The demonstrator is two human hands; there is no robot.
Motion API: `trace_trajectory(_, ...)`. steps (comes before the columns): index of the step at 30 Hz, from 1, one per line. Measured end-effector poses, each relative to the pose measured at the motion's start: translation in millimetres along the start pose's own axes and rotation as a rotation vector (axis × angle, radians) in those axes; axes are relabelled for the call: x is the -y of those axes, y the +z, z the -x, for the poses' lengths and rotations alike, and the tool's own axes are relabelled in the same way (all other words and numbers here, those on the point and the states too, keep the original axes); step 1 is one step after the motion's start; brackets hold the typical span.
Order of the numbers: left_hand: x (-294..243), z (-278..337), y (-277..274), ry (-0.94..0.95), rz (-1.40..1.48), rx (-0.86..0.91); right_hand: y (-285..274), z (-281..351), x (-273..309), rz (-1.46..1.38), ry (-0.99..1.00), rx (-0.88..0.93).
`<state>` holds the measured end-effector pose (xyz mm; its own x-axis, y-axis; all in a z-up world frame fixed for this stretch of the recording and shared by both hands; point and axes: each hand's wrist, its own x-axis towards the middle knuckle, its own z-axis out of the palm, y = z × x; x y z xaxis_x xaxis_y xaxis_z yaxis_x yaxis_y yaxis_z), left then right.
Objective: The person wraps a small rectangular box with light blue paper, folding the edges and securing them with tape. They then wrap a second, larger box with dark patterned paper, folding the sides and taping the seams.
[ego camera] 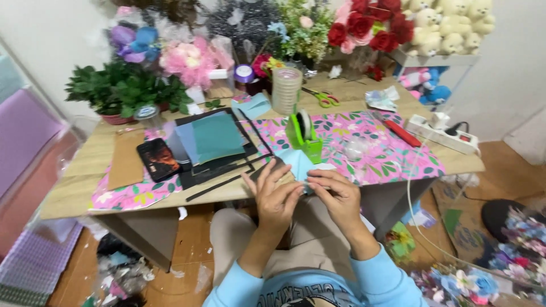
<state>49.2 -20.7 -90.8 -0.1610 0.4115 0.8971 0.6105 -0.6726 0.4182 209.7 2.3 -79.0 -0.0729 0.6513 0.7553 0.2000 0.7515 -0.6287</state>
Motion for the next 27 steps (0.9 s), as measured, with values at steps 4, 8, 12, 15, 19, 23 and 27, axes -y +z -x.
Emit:
trace_trajectory(4,5.5,4.5,6.0,0.006,-0.053,0.017,-8.0,-6.5,-9.4,0.012,0.013,-0.020)
trace_trajectory(8,10.2,7.8,7.7,-0.086,-0.057,0.030,-34.8,-26.1,-48.1,0.098,0.116,-0.136)
trace_trajectory(12,8.3,8.2,7.5,-0.104,-0.027,0.041,-74.6,-48.6,-141.7,0.668,0.151,-0.007)
trace_trajectory(15,6.9,6.7,7.0,-0.091,-0.045,0.022,-77.7,-49.1,-180.2,0.906,0.173,-0.001)
trace_trajectory(19,11.7,5.6,7.5,-0.090,-0.060,0.012,-76.7,-55.0,-208.2,0.950,0.113,-0.046)
trace_trajectory(23,10.2,5.7,5.3,-0.081,-0.042,0.022,-69.6,-60.0,-190.8,0.718,-0.059,-0.187)
trace_trajectory(27,8.3,1.0,4.3,-0.090,0.003,-0.005,-54.2,-59.6,-134.5,0.342,-0.134,-0.299)
